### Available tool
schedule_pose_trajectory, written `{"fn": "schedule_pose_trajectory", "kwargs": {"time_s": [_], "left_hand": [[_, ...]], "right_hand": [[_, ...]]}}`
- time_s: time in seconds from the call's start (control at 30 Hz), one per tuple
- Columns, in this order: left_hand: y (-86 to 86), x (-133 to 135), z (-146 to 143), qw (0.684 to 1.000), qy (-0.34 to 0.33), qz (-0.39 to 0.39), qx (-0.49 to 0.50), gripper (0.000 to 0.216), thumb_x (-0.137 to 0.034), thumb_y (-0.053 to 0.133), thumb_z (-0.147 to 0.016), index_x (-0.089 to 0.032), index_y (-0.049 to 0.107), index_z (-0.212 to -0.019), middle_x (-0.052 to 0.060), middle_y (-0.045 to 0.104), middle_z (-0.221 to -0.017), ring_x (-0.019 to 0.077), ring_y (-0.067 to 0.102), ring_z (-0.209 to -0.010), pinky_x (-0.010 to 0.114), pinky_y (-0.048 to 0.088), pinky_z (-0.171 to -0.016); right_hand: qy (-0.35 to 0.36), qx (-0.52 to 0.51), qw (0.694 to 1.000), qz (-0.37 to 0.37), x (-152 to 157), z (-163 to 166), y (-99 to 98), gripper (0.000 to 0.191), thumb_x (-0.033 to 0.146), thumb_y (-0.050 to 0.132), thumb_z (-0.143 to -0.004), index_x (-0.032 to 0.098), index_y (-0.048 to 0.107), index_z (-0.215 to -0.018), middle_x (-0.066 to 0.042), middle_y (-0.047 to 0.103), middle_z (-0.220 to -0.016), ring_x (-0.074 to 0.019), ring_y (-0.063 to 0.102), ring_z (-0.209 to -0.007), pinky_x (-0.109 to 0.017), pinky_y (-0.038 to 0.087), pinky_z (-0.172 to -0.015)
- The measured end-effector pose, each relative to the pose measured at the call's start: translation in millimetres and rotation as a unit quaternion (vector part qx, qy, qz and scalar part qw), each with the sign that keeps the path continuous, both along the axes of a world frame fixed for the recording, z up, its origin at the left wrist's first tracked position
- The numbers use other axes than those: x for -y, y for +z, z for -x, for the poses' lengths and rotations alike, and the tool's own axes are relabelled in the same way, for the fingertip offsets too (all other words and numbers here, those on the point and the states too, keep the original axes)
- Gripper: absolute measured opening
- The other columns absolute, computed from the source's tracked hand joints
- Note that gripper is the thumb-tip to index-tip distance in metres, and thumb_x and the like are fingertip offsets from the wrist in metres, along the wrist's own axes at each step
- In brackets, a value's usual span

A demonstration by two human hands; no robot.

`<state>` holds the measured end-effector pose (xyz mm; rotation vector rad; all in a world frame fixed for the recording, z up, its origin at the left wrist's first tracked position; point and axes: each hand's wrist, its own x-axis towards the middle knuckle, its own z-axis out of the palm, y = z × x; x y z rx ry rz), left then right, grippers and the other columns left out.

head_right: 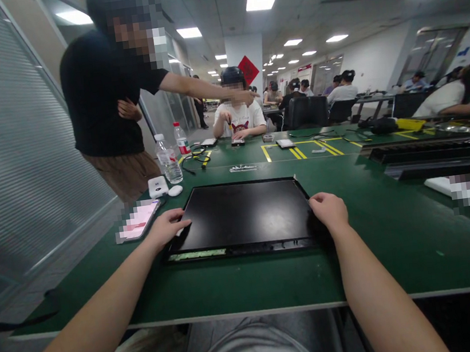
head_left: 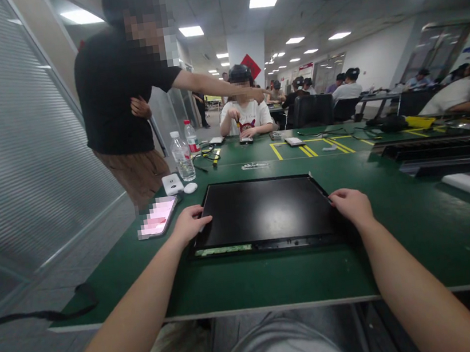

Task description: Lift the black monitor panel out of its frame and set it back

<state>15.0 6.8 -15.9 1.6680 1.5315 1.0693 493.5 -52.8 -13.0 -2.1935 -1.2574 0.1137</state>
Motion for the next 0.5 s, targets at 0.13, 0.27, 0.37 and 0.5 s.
{"fn": "schedule_pose_trajectory", "kwargs": {"time_s": [0.13,0.27,0.37,0.5], "left_hand": [[-0.2,-0.4,0.0,0.999,0.029,-0.007,-0.028,0.028,-0.039,0.085,-0.057,-0.021,0.080,-0.078,0.012,0.077,-0.125,0.0365,0.070,-0.121,0.045,0.054,-0.108],[1.5,-0.5,-1.1,0.999,0.024,-0.010,-0.047,0.020,-0.036,0.082,-0.060,-0.023,0.080,-0.075,0.011,0.078,-0.117,0.0364,0.069,-0.121,0.045,0.055,-0.107],[1.0,-0.8,-0.8,0.998,0.020,-0.016,-0.050,0.020,-0.037,0.083,-0.060,-0.024,0.079,-0.074,0.009,0.079,-0.111,0.0374,0.070,-0.119,0.047,0.055,-0.106],[-2.3,-1.6,0.6,0.999,0.017,-0.025,-0.029,0.031,-0.043,0.086,-0.059,-0.023,0.080,-0.081,0.010,0.079,-0.118,0.0375,0.070,-0.119,0.048,0.054,-0.107]], "right_hand": [[0.003,-0.002,1.000,-0.001,-0.9,-1.3,-0.3,0.029,0.035,0.060,-0.081,0.023,0.085,-0.090,-0.008,0.081,-0.089,-0.0283,0.072,-0.088,-0.034,0.049,-0.071],[0.005,-0.006,1.000,-0.002,-1.2,-2.1,-0.8,0.028,0.035,0.061,-0.080,0.023,0.085,-0.089,-0.009,0.080,-0.088,-0.0281,0.071,-0.086,-0.035,0.051,-0.074],[0.005,-0.007,1.000,-0.011,-1.0,-2.1,-1.3,0.027,0.034,0.061,-0.080,0.024,0.085,-0.088,-0.009,0.080,-0.086,-0.0277,0.072,-0.086,-0.034,0.051,-0.074],[0.003,-0.007,1.000,-0.017,-1.1,-2.8,-1.8,0.026,0.034,0.062,-0.079,0.024,0.084,-0.086,-0.008,0.080,-0.083,-0.0275,0.072,-0.085,-0.033,0.050,-0.072]]}}
